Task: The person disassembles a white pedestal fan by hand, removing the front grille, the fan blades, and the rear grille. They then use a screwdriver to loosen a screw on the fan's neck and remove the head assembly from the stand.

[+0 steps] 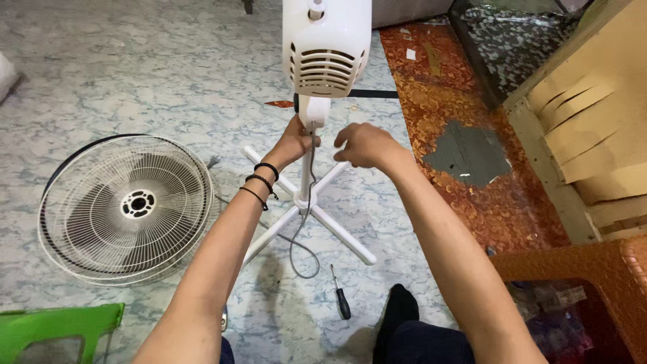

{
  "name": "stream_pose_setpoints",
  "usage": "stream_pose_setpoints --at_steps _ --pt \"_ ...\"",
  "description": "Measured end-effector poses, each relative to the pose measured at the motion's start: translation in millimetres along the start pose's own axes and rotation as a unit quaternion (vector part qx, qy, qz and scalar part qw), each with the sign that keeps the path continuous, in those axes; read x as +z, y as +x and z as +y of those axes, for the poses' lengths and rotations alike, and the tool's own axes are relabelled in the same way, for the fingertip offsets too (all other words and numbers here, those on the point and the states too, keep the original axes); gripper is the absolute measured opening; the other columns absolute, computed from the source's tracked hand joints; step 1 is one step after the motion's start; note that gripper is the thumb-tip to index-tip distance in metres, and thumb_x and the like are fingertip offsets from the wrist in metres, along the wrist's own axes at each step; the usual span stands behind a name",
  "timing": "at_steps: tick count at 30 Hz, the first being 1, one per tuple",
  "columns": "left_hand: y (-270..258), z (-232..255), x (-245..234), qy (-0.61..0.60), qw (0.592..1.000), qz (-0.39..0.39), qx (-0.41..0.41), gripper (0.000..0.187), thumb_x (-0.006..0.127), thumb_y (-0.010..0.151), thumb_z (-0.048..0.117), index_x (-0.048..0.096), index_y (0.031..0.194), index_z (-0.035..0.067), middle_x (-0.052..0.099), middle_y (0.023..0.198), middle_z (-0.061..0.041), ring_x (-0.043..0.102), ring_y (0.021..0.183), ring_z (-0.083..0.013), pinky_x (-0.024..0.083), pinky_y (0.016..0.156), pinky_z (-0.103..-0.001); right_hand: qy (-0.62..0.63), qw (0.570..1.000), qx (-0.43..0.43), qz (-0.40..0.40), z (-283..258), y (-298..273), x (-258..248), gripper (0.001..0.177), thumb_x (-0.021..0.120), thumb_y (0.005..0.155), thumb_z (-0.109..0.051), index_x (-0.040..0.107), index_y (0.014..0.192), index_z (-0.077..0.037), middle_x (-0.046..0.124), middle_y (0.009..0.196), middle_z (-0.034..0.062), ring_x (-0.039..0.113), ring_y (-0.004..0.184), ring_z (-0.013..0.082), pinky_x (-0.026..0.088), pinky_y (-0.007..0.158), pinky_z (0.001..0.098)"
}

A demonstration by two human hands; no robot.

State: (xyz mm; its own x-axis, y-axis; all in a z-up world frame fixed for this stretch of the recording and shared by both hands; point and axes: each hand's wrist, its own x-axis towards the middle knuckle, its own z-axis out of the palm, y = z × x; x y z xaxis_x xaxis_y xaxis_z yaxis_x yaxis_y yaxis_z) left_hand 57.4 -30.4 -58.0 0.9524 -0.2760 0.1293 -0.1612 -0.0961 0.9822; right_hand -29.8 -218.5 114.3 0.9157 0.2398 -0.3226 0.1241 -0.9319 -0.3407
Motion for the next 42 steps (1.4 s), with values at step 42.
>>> stream_pose_setpoints --at_steps 42 --pt "-7.9 116.1 0.8 0.219 0.91 0.207 0.285 0.04 0.047 0.111 0.042 0.064 0.112 0.006 0.065 0.105 -0.015 0.059 0.102 -0.0379 0.044 0.089 -0.051 0.264 0.914 -0.168 0.258 3.8 13.9 -17.9 0.042 0.074 0.094 -0.015 0.058 0.131 -0.002 0.074 0.119 0.0146 0.073 0.112 0.0256 0.058 0.092 0.0398"
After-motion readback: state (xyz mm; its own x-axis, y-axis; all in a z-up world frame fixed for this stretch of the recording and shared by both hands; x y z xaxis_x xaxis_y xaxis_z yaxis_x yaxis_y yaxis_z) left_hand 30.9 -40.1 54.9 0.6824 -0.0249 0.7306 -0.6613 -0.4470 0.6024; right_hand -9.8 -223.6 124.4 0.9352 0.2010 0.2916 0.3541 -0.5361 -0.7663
